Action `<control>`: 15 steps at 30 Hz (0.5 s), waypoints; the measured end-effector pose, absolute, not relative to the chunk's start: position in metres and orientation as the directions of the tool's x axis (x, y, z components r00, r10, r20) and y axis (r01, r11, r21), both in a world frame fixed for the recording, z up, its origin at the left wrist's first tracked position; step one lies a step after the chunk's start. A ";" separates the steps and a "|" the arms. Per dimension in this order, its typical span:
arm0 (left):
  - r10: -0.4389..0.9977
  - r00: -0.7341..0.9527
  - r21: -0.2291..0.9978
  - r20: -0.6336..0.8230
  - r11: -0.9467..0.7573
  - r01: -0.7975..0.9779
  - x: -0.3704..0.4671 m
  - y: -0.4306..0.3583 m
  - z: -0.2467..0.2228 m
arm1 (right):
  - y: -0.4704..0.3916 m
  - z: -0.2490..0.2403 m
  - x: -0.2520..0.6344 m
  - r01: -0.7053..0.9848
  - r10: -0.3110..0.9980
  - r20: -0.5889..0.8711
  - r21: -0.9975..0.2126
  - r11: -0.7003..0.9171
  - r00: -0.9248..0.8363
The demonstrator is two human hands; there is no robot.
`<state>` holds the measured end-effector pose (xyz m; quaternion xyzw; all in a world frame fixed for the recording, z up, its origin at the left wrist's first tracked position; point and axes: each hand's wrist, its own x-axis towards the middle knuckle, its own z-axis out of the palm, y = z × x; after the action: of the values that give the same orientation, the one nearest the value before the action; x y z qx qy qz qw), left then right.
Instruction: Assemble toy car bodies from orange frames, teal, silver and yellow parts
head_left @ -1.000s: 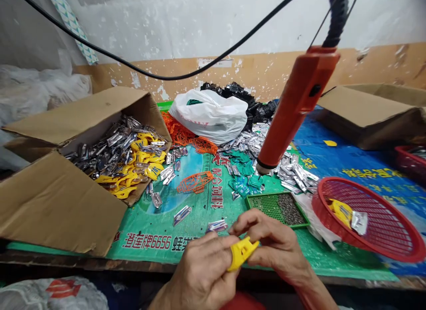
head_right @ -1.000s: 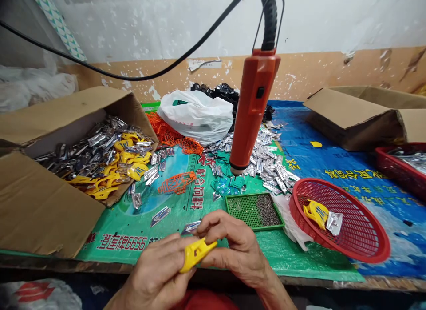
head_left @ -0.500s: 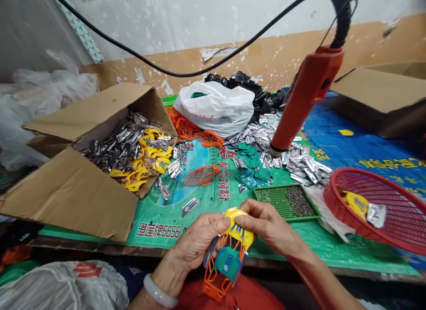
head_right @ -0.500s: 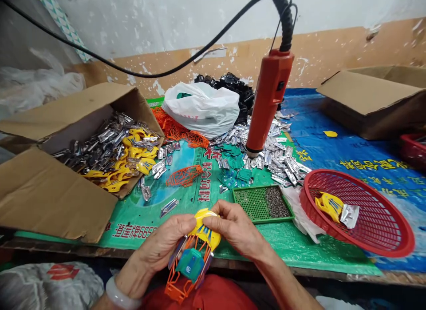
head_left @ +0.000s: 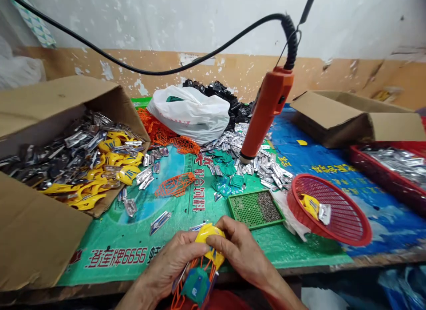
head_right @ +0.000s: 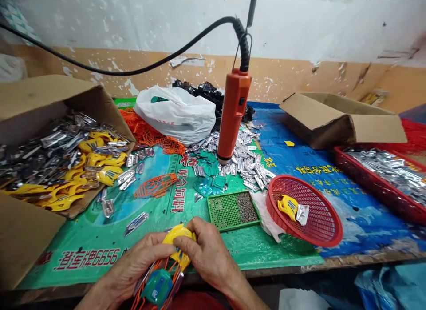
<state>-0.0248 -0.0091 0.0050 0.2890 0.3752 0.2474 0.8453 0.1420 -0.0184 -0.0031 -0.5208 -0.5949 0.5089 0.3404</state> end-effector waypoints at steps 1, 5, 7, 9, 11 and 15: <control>0.637 0.598 0.672 -0.487 0.710 -0.210 -0.024 -0.009 0.004 | -0.021 -0.003 0.142 0.332 0.973 -0.100 -0.943 -0.026 -0.208; 0.661 0.580 0.661 -0.476 0.704 -0.260 -0.020 -0.009 0.004 | -0.026 0.016 0.156 0.491 0.980 0.157 -0.848 0.198 -0.123; 0.674 0.549 0.658 -0.494 0.703 -0.270 -0.017 -0.009 0.005 | -0.020 0.036 0.177 0.561 0.909 0.410 -0.772 0.300 0.079; 0.679 0.522 0.663 -0.517 0.703 -0.258 -0.016 -0.008 0.006 | -0.003 0.059 0.204 0.673 0.706 0.614 -0.691 0.265 0.352; 0.675 0.510 0.666 -0.533 0.706 -0.239 -0.014 -0.008 0.006 | 0.025 0.080 0.229 0.691 0.517 0.715 -0.663 0.289 0.470; 0.675 0.504 0.684 -0.539 0.700 -0.206 -0.011 -0.010 0.006 | 0.091 0.105 0.244 0.480 0.755 0.611 -0.750 0.455 0.238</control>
<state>-0.0112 -0.0102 0.0060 0.2794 0.4197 0.2681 0.8209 0.2436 0.0910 0.1055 -0.5091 -0.6065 0.1148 0.5998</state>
